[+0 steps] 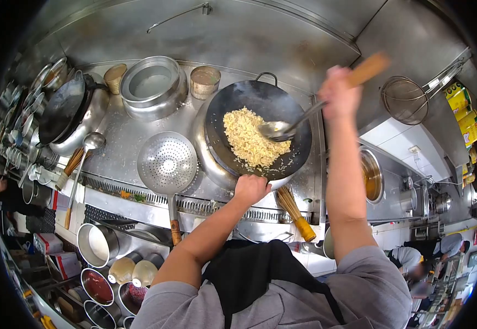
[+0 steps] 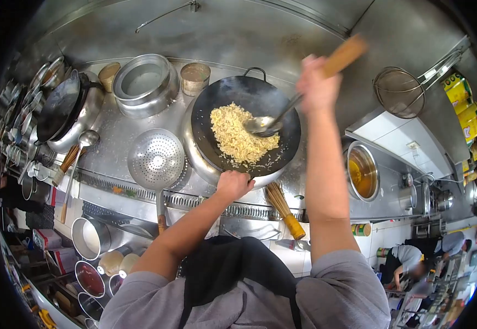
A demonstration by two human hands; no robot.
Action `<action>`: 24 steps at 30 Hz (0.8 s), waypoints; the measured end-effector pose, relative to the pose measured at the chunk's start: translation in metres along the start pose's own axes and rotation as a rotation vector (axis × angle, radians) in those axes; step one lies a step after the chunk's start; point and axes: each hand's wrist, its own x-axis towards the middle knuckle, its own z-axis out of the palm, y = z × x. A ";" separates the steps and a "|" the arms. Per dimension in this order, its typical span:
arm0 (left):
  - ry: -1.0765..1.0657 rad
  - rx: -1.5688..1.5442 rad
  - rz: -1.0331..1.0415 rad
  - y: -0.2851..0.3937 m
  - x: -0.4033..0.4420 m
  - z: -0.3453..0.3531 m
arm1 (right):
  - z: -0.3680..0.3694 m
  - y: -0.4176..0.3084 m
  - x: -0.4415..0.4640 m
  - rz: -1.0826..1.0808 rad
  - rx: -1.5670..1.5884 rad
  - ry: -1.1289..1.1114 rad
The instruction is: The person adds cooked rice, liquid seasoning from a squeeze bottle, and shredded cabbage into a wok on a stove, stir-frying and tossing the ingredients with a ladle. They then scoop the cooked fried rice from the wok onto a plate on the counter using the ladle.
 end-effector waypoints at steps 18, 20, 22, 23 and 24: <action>0.167 -0.410 -0.050 -0.002 -0.006 -0.007 | -0.065 -0.012 -0.040 -0.018 0.239 -0.154; 0.409 -0.666 -0.129 -0.006 -0.015 -0.007 | -0.091 -0.024 -0.041 -0.056 0.214 -0.156; 0.494 -0.736 -0.283 -0.011 -0.038 -0.012 | -0.089 0.040 -0.048 0.190 0.143 -0.062; 0.553 -0.674 -0.395 0.010 -0.070 -0.017 | -0.101 0.085 -0.036 0.179 0.263 -0.480; 0.608 -0.626 -0.477 0.020 -0.097 -0.026 | -0.099 0.073 -0.030 0.145 0.283 -0.502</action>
